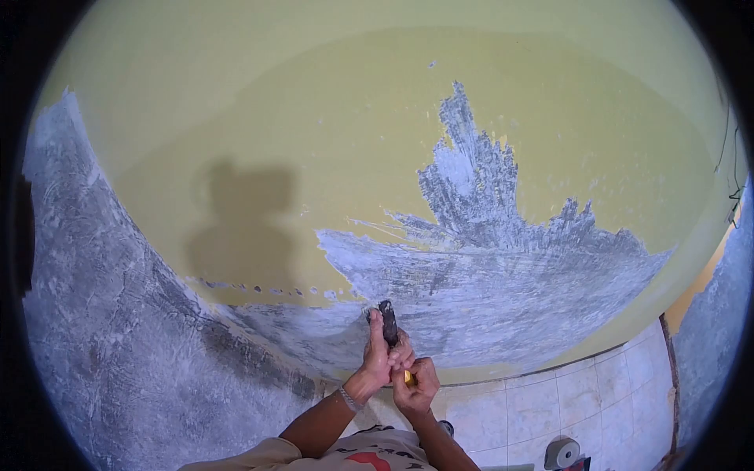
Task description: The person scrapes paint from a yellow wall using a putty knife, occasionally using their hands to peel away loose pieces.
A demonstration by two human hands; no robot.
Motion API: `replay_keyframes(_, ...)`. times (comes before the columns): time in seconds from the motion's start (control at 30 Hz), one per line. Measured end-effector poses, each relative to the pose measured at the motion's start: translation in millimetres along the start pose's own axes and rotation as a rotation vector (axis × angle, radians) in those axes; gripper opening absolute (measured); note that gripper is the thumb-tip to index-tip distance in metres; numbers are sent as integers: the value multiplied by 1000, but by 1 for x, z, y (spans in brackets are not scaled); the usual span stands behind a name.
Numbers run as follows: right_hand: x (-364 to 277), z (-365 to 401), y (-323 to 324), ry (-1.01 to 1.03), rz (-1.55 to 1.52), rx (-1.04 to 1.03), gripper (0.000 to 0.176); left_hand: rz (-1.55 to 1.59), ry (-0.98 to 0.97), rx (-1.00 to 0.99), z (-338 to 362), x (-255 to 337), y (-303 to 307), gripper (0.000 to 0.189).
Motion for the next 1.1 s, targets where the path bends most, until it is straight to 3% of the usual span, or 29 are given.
replay_keyframes(0.1,-11,-26,-5,42,49,-2,18,31,-94,53,-6,28,-3,85)
replay_keyframes(0.13,-16,-31,-9,59,79,-8,19,32,-136,-43,-11,37,-6,86)
replay_keyframes(0.27,-1,-7,-2,92,10,66,19,-18,-59,-73,-10,9,0,86)
replay_keyframes(0.4,-29,-47,-11,97,100,38,22,-41,-173,-146,-14,58,-23,88)
replay_keyframes(0.53,-5,-14,-6,45,37,68,19,-65,-64,-114,-7,22,-11,87)
replay_keyframes(0.63,-42,-57,-15,116,141,37,19,-28,-174,-114,-7,77,-35,87)
replay_keyframes(0.7,-42,-52,-13,95,89,56,20,-52,-201,-157,-6,75,-34,87)
replay_keyframes(0.77,-36,-33,-8,79,23,72,21,-18,-62,-117,0,46,-25,86)
replay_keyframes(0.83,-34,-42,-12,-15,-9,43,23,11,-74,-89,-2,64,-31,86)
replay_keyframes(0.93,-62,-58,-14,69,107,12,21,31,-95,-27,3,74,-33,85)
replay_keyframes(1.03,-53,-51,-15,-2,-12,53,20,-18,-61,-104,8,73,-44,85)
replay_keyframes(1.1,-73,-85,-23,66,29,69,21,-17,-173,-92,4,116,-52,84)
Point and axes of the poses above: each hand's wrist, its own z-axis away from the middle knuckle, its own y-axis out of the back of the hand, x = y × z, the point moved 10 cm from there along -z, towards the middle knuckle, and after that the axes turned 5 degrees about -x, right-handed, at the moved point
